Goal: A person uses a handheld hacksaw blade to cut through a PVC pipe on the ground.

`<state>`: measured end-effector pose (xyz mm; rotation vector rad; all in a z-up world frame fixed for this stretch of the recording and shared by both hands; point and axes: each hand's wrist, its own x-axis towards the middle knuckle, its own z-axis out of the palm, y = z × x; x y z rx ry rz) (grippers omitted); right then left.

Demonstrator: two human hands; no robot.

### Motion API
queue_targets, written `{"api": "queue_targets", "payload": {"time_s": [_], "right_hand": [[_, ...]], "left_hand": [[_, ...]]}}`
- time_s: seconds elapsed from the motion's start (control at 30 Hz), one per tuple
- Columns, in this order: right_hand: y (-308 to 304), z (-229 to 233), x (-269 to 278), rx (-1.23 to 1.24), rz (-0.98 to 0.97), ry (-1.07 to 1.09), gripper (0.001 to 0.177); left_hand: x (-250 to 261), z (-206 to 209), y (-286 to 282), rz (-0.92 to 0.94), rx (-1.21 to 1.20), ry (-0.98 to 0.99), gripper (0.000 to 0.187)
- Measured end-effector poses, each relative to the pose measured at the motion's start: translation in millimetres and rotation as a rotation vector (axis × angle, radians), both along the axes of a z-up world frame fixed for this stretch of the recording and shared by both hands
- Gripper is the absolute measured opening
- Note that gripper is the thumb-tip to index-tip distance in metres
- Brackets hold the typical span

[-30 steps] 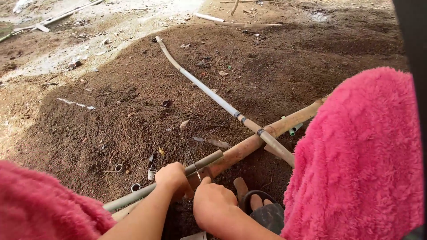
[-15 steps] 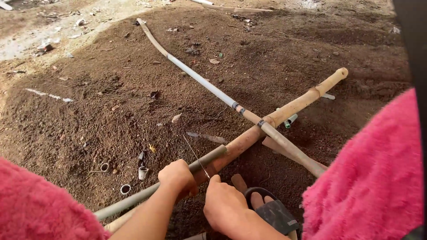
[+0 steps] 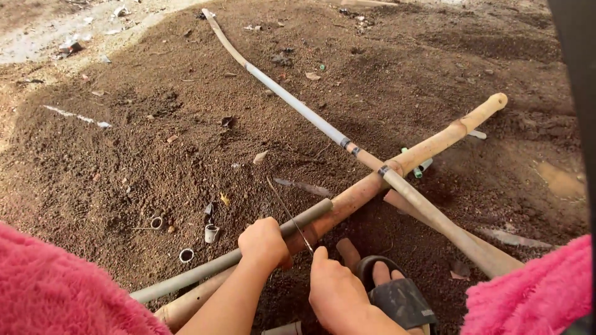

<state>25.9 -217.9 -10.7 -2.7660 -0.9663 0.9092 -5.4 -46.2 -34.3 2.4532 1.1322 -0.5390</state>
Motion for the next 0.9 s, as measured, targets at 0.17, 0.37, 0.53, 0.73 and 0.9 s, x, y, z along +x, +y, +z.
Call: {"api": "queue_targets", "payload": {"time_s": [0.17, 0.37, 0.53, 0.73, 0.9], "right_hand": [[-10.7, -8.4, -12.4, 0.071, 0.02, -0.082, 0.021], [-19.5, 16.3, -9.7, 0.031, -0.022, -0.009, 0.014], [-40.1, 21.7, -10.0, -0.068, -0.093, 0.063, 0.019], [-31.1, 48.1, -13.7, -0.077, -0.136, 0.25, 0.029], [-37.9, 51.5, 9.3, -0.08, -0.028, 0.116, 0.03]], "left_hand": [[-6.6, -21.3, -12.9, 0.031, 0.068, -0.105, 0.052], [-6.6, 0.3, -17.5, -0.017, 0.036, -0.03, 0.044], [-4.9, 6.1, -14.0, -0.032, 0.009, 0.0, 0.043], [-3.2, -1.6, -6.8, -0.013, 0.048, -0.003, 0.055], [-0.3, 3.1, -9.8, -0.022, 0.059, 0.039, 0.055]]}}
